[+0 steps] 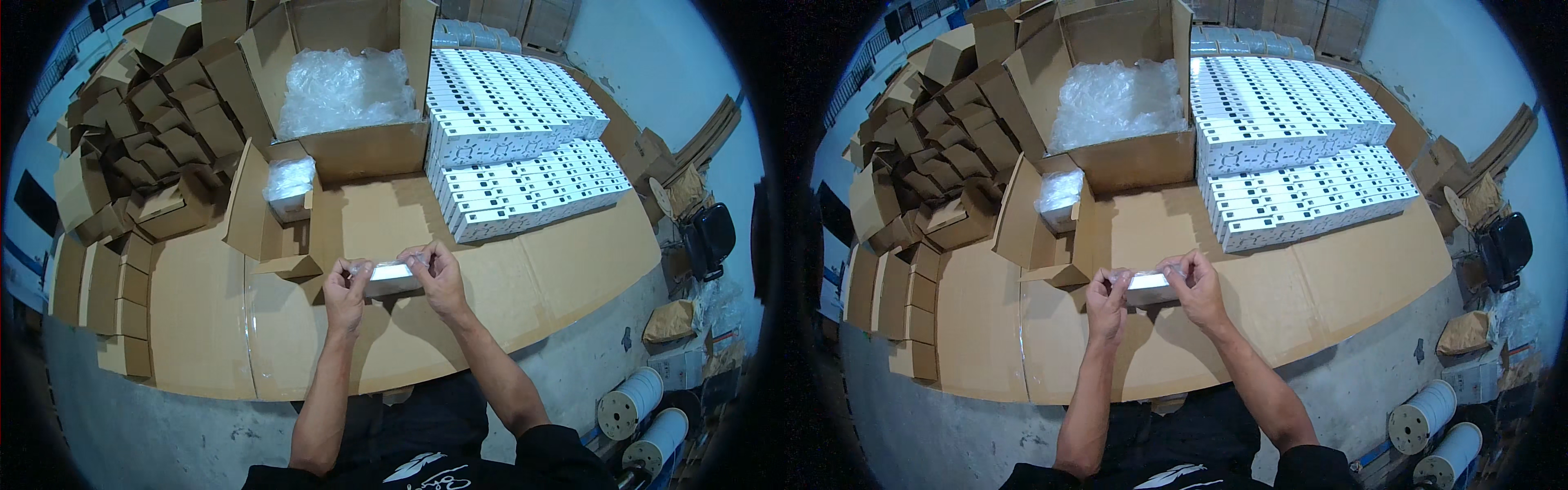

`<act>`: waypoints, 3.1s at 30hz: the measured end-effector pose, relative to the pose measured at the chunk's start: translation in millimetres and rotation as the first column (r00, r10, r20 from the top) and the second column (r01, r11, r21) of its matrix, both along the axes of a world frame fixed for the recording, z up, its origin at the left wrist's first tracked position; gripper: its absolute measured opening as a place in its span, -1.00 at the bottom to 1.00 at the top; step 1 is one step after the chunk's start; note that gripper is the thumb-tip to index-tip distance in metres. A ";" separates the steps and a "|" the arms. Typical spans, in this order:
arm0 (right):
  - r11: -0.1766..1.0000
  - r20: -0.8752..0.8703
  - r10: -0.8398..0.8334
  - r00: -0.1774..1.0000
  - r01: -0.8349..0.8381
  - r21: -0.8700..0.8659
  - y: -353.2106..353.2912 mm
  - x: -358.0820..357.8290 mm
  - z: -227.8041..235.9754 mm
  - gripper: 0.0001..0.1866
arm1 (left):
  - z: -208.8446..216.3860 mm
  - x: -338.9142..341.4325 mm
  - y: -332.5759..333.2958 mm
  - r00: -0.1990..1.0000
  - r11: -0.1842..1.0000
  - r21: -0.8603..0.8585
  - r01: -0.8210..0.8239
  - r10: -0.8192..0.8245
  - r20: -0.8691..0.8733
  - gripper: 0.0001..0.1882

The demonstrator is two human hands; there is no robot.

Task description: The person is taking small white boxes from a large stack, placing them into individual plastic bags, and then packing the bagged items into a cardboard shipping box.

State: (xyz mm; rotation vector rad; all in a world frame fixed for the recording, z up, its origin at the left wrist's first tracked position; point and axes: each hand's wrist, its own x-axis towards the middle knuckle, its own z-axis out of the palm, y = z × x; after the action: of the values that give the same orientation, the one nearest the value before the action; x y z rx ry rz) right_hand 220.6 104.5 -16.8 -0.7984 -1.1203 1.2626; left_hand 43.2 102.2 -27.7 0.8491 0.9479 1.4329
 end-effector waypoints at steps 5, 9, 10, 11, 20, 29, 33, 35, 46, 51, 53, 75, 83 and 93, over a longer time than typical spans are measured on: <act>0.909 0.175 -0.329 0.928 0.261 0.326 -5.5 -2.7 13.8 -0.71 | 5.4 9.1 1.5 0.988 0.998 0.058 -0.032 0.023 0.150 -0.74; 0.892 0.318 -0.241 0.917 0.080 0.444 -8.1 15.0 21.5 -0.62 | 4.8 8.8 1.0 0.994 0.995 0.079 -0.058 0.050 0.094 -0.61; 0.905 0.391 -0.218 0.894 0.035 0.425 -8.6 17.8 22.7 -0.66 | 3.8 8.0 0.9 0.995 0.993 0.095 -0.064 0.057 0.076 -0.60; 0.917 0.463 -0.195 0.865 -0.007 0.400 -8.7 19.3 23.0 -0.70 | 2.7 7.4 0.8 0.996 0.994 0.094 -0.063 0.055 0.077 -0.60; 0.962 0.499 -0.169 0.850 0.031 0.272 -11.7 15.3 27.7 -0.72 | 25.7 1.6 -4.3 0.814 0.861 0.509 -0.002 0.297 -0.499 -0.76; 0.969 0.479 -0.146 0.866 0.026 0.247 -10.9 15.7 23.8 -0.74 | 40.7 -7.5 -8.5 0.678 0.857 0.437 0.273 0.151 -0.719 -0.73; 0.998 0.546 -0.061 0.836 0.041 0.049 -15.3 16.7 30.4 -0.74 | 27.9 -7.3 -7.5 0.821 0.944 0.214 0.250 -0.089 -0.564 -0.77; 0.987 0.566 -0.126 0.815 0.046 0.154 -13.1 18.2 27.4 -0.74 | 21.8 -9.4 -6.3 0.846 0.959 0.147 0.243 -0.135 -0.516 -0.78; 0.940 0.754 -0.103 0.648 -0.185 0.288 -6.8 26.9 60.7 -0.75 | 19.0 -11.7 -7.4 0.814 0.942 0.108 0.317 -0.212 -0.542 -0.77; 0.922 0.857 -0.087 0.508 -0.284 0.262 11.4 38.6 68.3 -0.77 | 17.7 -9.6 -25.9 0.821 0.972 0.129 0.197 -0.092 -0.564 -0.53; 0.972 0.873 -0.006 0.488 -0.201 0.119 22.2 43.9 76.1 -0.80 | 17.8 -13.6 -43.1 0.604 0.947 0.305 0.101 0.185 -0.775 -0.39; 0.759 0.756 -0.082 0.649 -0.451 0.469 156.5 -107.7 69.7 -0.66 | 15.3 -19.1 -51.0 0.507 0.953 0.254 0.164 0.140 -0.851 -0.57; 0.650 0.784 -0.237 0.574 -0.506 0.567 160.8 -98.3 73.5 -0.68 | 19.8 -21.4 -48.6 0.503 0.956 0.246 0.157 0.137 -0.853 -0.57; 0.717 0.854 -0.392 0.342 -0.468 0.516 162.2 -124.8 66.0 -0.68 | 17.0 -18.9 -48.6 0.504 0.961 0.238 0.143 0.136 -0.853 -0.64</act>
State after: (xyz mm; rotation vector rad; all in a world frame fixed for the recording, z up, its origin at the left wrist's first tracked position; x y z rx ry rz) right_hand 95.8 266.7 49.1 -0.8775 -2.4364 0.0907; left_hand 24.3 53.5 -10.7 1.9043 1.4935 1.0905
